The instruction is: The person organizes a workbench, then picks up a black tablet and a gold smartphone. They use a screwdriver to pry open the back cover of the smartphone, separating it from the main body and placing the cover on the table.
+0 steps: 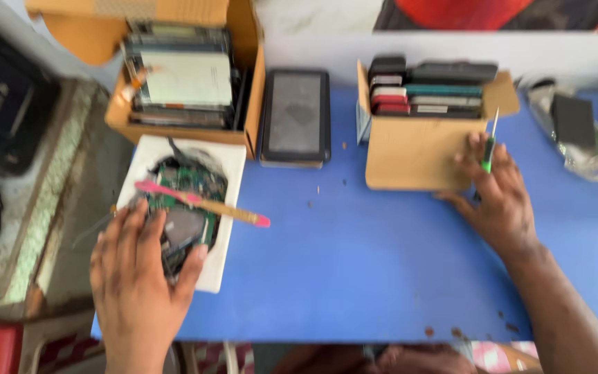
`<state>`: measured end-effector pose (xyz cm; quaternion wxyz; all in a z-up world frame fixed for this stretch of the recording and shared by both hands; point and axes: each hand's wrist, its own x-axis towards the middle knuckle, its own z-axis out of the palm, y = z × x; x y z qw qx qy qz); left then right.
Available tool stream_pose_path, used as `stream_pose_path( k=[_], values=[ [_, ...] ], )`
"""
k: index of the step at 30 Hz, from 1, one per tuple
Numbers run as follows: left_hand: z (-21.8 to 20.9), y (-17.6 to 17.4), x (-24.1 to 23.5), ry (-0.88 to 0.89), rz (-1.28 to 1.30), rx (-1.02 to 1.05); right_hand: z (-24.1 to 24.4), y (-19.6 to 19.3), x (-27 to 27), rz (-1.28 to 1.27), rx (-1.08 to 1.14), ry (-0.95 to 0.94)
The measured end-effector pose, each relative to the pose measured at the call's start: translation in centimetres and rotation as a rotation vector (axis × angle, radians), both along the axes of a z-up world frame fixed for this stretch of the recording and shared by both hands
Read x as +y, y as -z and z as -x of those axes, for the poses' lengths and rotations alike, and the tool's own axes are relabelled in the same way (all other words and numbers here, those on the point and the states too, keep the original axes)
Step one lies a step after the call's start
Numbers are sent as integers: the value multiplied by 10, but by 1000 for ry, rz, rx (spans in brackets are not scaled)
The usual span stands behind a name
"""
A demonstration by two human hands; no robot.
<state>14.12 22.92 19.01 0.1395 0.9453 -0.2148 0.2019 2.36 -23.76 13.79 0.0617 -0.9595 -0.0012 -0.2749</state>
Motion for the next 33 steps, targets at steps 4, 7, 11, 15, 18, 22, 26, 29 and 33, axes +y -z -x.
stream_pose_path(
  k=[4,7,11,15,18,22,26,29,33],
  values=[
    [-3,-3,-1,4,-1,-19,-5,3,-5,24,-65,9],
    [1,5,2,0,-20,-2,3,12,-7,-27,-39,36],
    [-1,4,2,3,-13,2,0,12,-8,-15,-71,16],
    [1,4,2,8,-2,5,4,14,-8,-39,-80,12],
    [1,5,1,6,3,11,6,16,-8,-50,-70,10],
    [1,4,1,14,11,7,5,15,-8,-37,-91,3],
    [0,5,2,23,10,-6,7,18,-9,-34,-98,11],
    [-1,5,3,29,-1,-10,9,22,-10,-26,-89,16],
    [1,4,2,35,21,-5,9,21,-11,-21,-100,7]
  ],
)
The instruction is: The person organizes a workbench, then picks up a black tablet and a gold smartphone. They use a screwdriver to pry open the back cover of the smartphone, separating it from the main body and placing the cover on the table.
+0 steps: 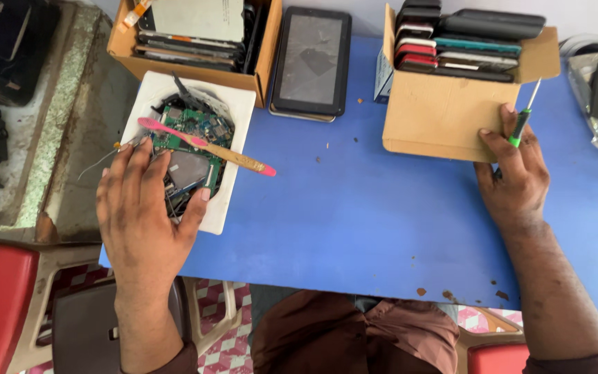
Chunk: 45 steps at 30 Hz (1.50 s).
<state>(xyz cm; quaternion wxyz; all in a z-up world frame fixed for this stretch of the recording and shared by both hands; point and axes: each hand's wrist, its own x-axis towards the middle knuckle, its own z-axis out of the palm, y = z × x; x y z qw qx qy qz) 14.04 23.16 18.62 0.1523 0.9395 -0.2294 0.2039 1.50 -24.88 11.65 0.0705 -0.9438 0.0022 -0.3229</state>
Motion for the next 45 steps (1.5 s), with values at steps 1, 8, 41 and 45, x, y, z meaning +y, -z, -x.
stream_pose_path(
  k=[1,8,41,45],
  values=[
    [3,0,2,0,-9,9,2,1,2,2,-4,2],
    [-1,-5,-4,-25,12,-11,-2,-12,9,-53,23,40],
    [4,-5,-7,-140,59,73,-3,-14,9,-119,36,-13],
    [2,-8,-6,-84,106,44,-4,-14,10,-133,42,-19]
  ],
)
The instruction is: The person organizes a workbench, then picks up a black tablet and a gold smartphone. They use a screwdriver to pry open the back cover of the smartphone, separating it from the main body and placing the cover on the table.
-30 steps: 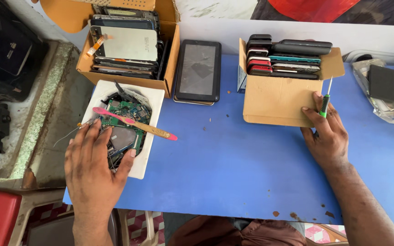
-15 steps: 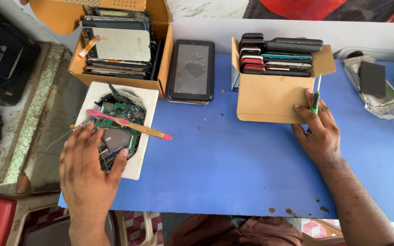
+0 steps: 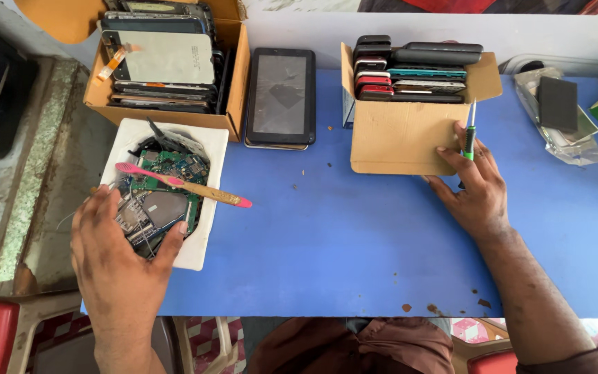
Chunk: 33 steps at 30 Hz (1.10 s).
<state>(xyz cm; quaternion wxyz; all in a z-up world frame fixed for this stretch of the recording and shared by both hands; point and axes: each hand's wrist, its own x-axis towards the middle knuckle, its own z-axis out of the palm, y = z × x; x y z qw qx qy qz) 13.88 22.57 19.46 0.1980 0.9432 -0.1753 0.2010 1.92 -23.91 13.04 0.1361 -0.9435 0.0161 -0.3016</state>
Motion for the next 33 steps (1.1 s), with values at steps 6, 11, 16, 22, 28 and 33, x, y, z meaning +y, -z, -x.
stream_pose_path(
  k=[6,11,16,22,28,33],
  values=[
    [4,-3,-1,25,0,-44,1,0,1,-23,1,16],
    [-1,-7,1,6,81,11,3,4,2,-49,6,41],
    [-3,-8,3,-2,239,13,4,6,1,-51,-2,49],
    [-3,-5,4,38,385,7,7,11,-3,-28,-9,41],
    [-7,-7,8,97,362,-30,6,11,-2,-12,3,50],
    [-6,-10,6,57,261,-24,6,12,-4,-1,6,47]
  ],
)
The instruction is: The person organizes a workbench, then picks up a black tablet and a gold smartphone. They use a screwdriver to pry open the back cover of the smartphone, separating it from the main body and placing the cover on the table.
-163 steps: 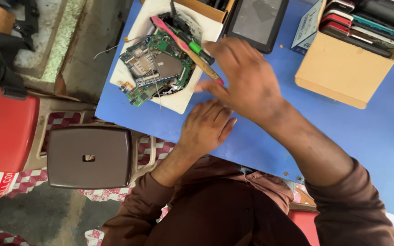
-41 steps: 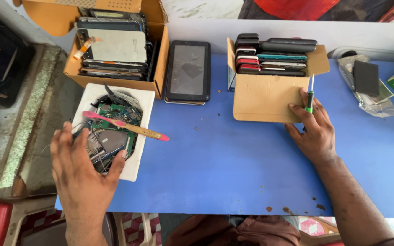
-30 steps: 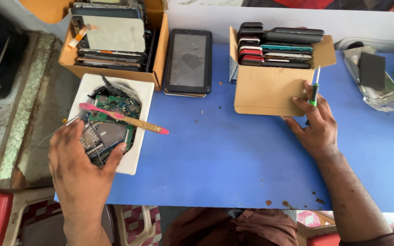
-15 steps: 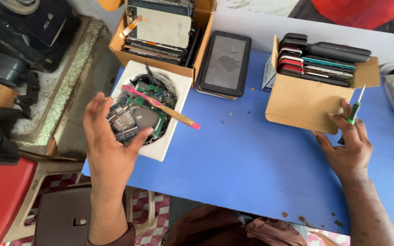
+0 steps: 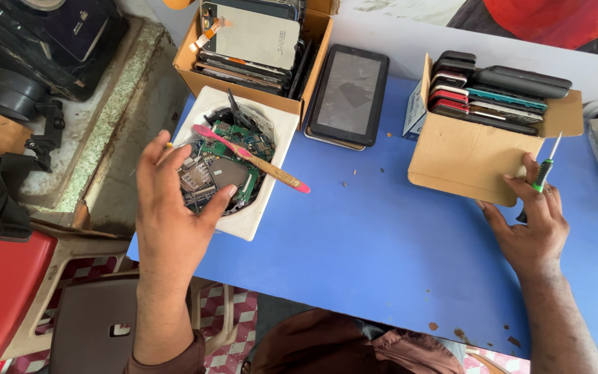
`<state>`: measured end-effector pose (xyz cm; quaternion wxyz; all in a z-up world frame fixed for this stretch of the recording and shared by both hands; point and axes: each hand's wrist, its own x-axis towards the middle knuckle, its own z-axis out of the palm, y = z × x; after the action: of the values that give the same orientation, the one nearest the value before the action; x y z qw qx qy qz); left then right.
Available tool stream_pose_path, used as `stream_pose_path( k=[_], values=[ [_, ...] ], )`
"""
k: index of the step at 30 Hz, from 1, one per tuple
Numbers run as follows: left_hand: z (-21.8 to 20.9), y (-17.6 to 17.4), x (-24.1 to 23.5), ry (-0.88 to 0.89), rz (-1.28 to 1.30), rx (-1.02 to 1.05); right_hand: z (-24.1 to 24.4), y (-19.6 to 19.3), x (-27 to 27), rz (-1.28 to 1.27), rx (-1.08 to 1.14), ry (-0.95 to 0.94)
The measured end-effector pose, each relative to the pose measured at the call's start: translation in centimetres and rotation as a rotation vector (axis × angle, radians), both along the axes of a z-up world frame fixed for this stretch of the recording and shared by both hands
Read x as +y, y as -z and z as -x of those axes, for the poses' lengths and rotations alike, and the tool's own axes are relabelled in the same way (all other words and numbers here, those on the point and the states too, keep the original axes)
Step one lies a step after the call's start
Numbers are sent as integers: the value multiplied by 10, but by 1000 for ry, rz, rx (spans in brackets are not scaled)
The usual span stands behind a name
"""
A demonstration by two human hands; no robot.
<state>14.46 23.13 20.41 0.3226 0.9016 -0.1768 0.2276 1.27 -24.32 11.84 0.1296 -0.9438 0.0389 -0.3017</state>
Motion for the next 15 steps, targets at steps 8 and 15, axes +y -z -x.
stream_pose_path(
  k=[8,15],
  values=[
    [6,-10,-2,-38,-152,6,3,0,-3,-16,-18,-9],
    [6,-6,-1,-72,-301,-54,4,2,-5,-34,-30,-22]
  ],
)
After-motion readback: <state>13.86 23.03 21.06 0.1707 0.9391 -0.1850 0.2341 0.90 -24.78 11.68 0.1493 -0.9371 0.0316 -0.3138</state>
